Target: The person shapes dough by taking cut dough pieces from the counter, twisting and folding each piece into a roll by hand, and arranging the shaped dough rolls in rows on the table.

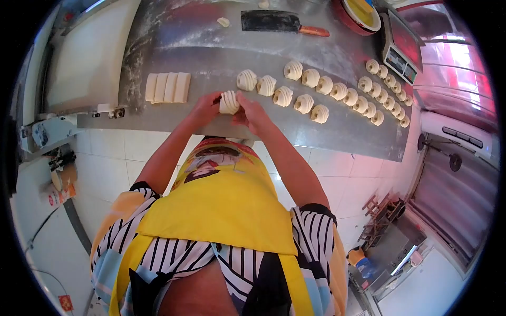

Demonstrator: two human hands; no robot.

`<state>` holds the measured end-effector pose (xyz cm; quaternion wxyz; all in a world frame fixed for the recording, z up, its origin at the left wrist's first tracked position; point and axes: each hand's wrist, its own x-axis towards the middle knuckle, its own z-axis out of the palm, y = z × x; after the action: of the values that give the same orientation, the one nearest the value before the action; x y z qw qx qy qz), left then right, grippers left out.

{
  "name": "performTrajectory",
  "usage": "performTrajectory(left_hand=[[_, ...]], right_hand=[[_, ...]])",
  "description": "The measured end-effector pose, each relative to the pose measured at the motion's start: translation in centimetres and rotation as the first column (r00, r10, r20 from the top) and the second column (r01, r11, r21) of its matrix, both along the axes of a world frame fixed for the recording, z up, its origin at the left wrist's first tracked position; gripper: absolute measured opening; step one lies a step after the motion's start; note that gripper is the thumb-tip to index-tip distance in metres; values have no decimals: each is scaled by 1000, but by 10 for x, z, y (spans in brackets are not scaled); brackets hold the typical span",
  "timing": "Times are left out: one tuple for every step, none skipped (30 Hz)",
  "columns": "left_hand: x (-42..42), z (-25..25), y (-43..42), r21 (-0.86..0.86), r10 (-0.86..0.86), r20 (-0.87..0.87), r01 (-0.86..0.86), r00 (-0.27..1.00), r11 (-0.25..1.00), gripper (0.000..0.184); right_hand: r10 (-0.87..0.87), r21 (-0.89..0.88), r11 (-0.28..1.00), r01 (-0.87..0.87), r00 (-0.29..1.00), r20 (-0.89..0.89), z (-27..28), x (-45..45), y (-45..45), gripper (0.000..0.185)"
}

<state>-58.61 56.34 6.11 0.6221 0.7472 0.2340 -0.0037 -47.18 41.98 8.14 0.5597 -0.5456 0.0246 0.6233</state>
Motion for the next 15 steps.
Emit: performTrajectory(left_hand=[[2,-2,3,24,-5,-22,6,1000,1000,23],[3,-7,5,46,-13,-48,15,999,999,22],[2,-12,6,68,-21,-75,26,997,997,21],[-1,-16,4,76,-35,-119,44,992,996,21],[-2,-18,3,86,-48,-161,63,986,994,21],[-3,-20,3,94,-63,-202,83,977,992,21],[-4,-22,0,99,-64,-200,85,978,991,22],[-6,-20,-3,102,-64,-201,86,977,991,23],[-6,-18,-1,114,-61,-195,84,979,990,23],[-6,-25,-2,224,-43,-131,72,990,972,24],[-4,-32,-3,334,-29,-62,48,998,941,24],[-4,-39,-4,436,-27,5,22,1000,900,24],[-5,-45,0,216,-3,-79,20,997,976,25],[-4,-41,5,-14,-3,-163,1,987,1000,26],[-2,-38,7,-244,-23,-244,-38,969,969,26]], right_hand=[[-50,84,995,52,999,-20,0,0,0,37],[24,61,998,-30,996,92,-12,1,0,35],[100,30,994,-108,975,199,-29,4,1,34],[177,-6,983,-184,937,301,-45,6,1,33],[303,-102,951,-291,819,486,-47,6,2,31],[417,-217,904,-368,650,635,-50,6,3,30],[516,-346,844,-410,443,733,-52,4,0,30],[527,-399,844,-359,413,743,-52,-2,-3,29],[534,-445,843,-303,374,758,-52,-5,-1,29],[544,-486,839,-246,332,771,-51,-7,1,28],[510,-463,860,-214,348,787,-54,-6,3,28],[476,-440,880,-180,367,800,-59,-8,3,27],[437,-416,898,-142,386,812,-63,-10,4,27],[424,-406,905,-126,349,836,-65,-11,5,25],[413,-399,910,-112,311,856,-67,-12,5,23]])
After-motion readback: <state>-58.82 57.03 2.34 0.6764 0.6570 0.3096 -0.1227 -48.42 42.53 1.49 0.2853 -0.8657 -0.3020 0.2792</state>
